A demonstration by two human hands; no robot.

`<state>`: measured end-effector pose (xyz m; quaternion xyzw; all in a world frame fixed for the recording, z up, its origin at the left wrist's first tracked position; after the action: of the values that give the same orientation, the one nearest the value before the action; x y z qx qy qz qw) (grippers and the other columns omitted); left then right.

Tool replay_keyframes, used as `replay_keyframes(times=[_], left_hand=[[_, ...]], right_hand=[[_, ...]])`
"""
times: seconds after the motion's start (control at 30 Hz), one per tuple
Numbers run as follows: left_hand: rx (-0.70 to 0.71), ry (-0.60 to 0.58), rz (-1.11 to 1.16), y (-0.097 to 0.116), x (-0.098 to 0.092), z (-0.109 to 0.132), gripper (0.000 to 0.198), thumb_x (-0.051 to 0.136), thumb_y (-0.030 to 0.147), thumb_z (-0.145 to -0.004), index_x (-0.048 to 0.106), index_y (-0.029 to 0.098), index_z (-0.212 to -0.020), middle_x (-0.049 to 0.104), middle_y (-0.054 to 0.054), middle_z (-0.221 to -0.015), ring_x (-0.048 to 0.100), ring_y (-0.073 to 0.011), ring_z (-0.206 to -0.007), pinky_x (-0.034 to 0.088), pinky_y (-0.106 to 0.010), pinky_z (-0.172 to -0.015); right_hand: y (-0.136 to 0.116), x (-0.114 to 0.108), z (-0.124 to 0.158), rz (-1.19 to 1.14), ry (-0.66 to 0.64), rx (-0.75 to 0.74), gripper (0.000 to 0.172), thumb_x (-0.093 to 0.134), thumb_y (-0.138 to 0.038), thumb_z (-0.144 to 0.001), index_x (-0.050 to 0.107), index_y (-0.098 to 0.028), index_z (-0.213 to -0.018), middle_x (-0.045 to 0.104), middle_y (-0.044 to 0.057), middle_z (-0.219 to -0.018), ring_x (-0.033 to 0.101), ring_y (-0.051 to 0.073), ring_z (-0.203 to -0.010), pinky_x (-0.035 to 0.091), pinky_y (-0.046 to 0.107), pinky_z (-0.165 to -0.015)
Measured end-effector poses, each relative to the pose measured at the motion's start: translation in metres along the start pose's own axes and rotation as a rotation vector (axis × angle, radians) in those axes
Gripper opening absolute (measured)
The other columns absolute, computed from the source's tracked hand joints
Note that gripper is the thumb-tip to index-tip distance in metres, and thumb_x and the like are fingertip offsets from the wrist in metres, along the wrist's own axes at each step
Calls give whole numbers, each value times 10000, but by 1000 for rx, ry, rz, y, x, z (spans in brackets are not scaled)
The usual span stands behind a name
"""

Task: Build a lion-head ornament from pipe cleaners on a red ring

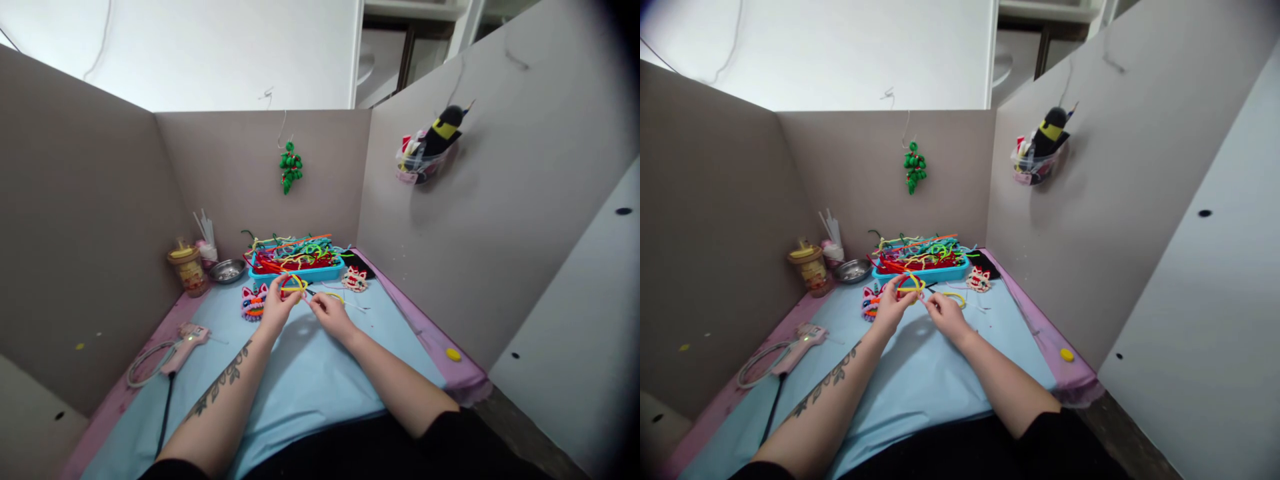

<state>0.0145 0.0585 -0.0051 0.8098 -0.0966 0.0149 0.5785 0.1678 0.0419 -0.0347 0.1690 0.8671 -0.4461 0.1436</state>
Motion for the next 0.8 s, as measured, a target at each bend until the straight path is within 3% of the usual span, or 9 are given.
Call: replay_keyframes(times=[0.2, 0.4, 0.6, 0.8], left_hand=[[-13, -20, -29, -4, 3, 2, 624, 705, 268, -653, 415, 188, -1200, 670, -61, -831, 650, -209, -752, 506, -328, -693], [-45, -35, 4, -8, 5, 2, 679, 696, 263, -661, 371, 178, -1252, 669, -66, -840, 650, -210, -806, 494, -336, -750], [-14, -36, -46, -13, 3, 3, 659, 692, 286, -673, 394, 179, -1250, 668, -66, -842, 652, -206, -785, 503, -329, -717], [9, -31, -49, -15, 7, 6, 617, 697, 271, -671, 421, 188, -1217, 667, -86, -920, 649, -214, -838, 503, -336, -746]], right_hand=[[0, 11, 0, -369, -55, 249, 201, 551, -388, -754, 537, -195, -807, 573, -9, -654, 513, 116, -543, 411, 213, -458], [-1, 8, -1, -359, -36, 272, 197, 578, -382, -725, 558, -186, -734, 508, -40, -546, 452, 90, -456, 381, 209, -437], [-4, 14, 0, -498, -79, 344, 195, 627, -333, -663, 537, -185, -754, 571, -26, -619, 503, 102, -513, 401, 218, -470], [-8, 17, 1, -638, -81, 404, 269, 675, -352, -626, 492, -186, -732, 536, -55, -533, 442, 74, -429, 331, 199, -437]])
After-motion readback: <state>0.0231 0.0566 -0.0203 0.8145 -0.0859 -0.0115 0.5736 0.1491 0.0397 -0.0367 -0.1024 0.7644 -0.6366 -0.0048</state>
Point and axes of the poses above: each hand's wrist, its own z-axis away from the middle knuckle, its own x-axis out of the palm, y = z × x, the point moved 1 cm from there along -z, towards the middle knuckle
